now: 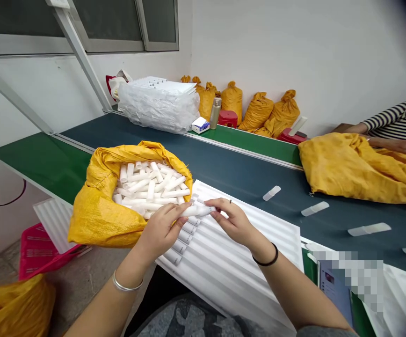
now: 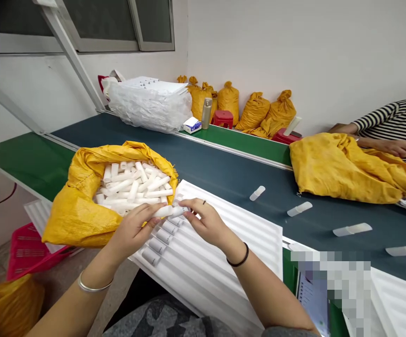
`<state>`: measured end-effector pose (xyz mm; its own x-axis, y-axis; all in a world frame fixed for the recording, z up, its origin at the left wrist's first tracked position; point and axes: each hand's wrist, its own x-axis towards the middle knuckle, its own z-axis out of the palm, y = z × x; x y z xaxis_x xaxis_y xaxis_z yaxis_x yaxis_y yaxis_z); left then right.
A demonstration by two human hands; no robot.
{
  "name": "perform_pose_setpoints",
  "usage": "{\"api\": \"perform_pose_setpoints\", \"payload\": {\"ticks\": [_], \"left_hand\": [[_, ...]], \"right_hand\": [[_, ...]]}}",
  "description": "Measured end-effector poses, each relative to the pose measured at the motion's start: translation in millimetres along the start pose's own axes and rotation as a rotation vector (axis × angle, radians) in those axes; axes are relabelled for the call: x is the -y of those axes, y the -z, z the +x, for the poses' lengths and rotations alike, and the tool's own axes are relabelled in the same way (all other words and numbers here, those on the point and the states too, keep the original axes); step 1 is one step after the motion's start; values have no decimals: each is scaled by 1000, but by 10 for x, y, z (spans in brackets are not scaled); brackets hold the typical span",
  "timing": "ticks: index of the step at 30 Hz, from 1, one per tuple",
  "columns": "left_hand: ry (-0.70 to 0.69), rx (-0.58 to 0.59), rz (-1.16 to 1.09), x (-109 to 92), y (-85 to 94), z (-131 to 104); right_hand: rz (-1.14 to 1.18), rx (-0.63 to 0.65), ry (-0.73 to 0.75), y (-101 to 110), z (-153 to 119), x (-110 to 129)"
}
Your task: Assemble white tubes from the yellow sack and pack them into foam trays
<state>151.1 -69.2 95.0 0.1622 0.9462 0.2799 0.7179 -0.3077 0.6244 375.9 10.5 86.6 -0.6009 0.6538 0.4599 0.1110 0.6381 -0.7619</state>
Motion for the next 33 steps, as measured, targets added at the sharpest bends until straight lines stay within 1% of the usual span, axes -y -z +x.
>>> {"api": "perform_pose_setpoints", "payload": {"ticks": [2,3,5,9,11,13,15,17,20,23,26,28,30,31,32,33], "left_hand": [[-3,-5,1,-33,28,11],[-7,5,-7,-48,41,13],[-12,43,-30,-83,66,19],[-1,121,-60,-168,110,38],[-19,160,-46,-204,127,45],[-54,140,-19,-227,130,45],[-93,77,11,-237,113,43],[-143,18,61,-237,81,42],[-212,-27,173,-233,35,43],[-231,-51,222,-240,12,23],[-234,-32,158,-246,-49,-45],[-232,13,96,-229,-145,-112],[-201,91,74,-179,-264,-168],[-173,131,84,-138,-314,-182],[-147,159,108,-84,-344,-183],[-126,164,144,-18,-348,-169]], "right_hand": [[6,-95,-62,52,-30,10],[25,-111,-83,79,-40,10],[51,-71,-68,134,-44,21],[-10,26,76,237,1,100],[-36,88,129,268,27,148],[-45,122,148,269,38,185],[-50,103,131,236,34,201],[-65,81,84,178,21,195],[-81,75,7,93,9,171],[-62,67,-26,71,-3,177],[-25,88,13,77,-47,225],[-57,152,37,46,-81,234],[-182,290,56,-7,-81,173],[-282,353,23,-24,-57,107],[-394,385,-49,-21,-17,15],[-504,378,-151,12,38,-101]]}}
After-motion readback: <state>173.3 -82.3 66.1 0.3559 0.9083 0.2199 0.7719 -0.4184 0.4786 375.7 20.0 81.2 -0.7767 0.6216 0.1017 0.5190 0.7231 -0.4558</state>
